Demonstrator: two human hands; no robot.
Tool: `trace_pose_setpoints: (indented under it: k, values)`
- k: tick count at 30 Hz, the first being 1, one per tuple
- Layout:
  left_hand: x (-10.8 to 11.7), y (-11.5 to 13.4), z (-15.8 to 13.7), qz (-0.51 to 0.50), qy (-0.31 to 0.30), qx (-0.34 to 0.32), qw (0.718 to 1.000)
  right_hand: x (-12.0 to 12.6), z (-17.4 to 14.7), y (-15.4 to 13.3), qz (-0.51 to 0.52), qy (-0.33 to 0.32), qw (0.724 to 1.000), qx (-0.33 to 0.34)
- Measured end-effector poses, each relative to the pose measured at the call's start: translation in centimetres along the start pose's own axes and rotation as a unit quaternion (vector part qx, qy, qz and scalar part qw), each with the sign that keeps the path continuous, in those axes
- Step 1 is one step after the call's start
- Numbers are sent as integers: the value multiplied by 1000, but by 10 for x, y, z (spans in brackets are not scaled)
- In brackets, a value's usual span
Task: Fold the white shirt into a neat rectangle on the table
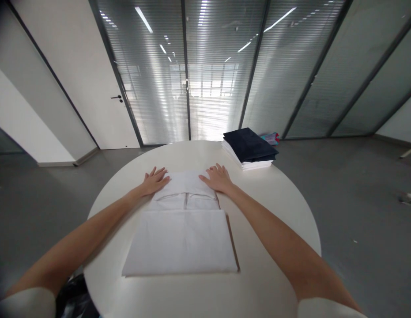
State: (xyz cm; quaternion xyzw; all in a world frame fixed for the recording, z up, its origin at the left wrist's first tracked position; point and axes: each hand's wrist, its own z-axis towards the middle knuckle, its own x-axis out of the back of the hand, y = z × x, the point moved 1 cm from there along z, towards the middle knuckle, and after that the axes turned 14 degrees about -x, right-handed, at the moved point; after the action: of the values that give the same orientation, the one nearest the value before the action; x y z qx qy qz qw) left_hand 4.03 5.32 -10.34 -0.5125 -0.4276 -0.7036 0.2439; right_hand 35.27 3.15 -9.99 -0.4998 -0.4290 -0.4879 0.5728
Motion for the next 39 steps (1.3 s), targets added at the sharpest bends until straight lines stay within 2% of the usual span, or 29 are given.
trace_pose_setpoints:
  k: [3, 6, 8, 10, 12, 14, 17, 20, 23, 26, 29, 34, 39]
  values:
    - [10, -7, 1, -44, 32, -8, 999, 4, 6, 5, 45, 11, 999, -1]
    - [22, -9, -2, -165, 69, -51, 983, 9, 10, 8, 167, -13, 986, -19]
    - [32, -7, -6, -272, 81, -89, 955, 13, 11, 8, 291, -63, 954, -24]
    - [43, -3, -8, -350, 95, -104, 926, 19, 13, 5, 399, -101, 911, -17]
    - [54, 2, -5, -391, 127, -95, 907, 30, 16, 0, 458, -87, 885, -12]
    - [64, 9, 0, -403, 169, -79, 896, 44, 18, -4, 489, -39, 871, -14]
    - [76, 21, 4, -361, 222, -99, 901, 68, 13, -7, 510, 3, 860, -6]
    - [84, 35, -12, -242, 242, -179, 922, 89, -9, -8, 465, 38, 884, 32]
    - [83, 48, -45, -105, 222, -276, 929, 101, -48, -11, 398, 71, 911, 86]
    - [75, 58, -83, 29, 195, -352, 915, 104, -95, -16, 335, 80, 928, 142]
    - [63, 65, -116, 127, 172, -392, 895, 99, -140, -21, 242, 96, 941, 216]
    - [42, 72, -152, 177, 89, -446, 873, 72, -188, -21, 99, 131, 932, 323]
    - [37, 75, -164, 189, 76, -457, 866, 55, -200, -18, 55, 157, 923, 347]
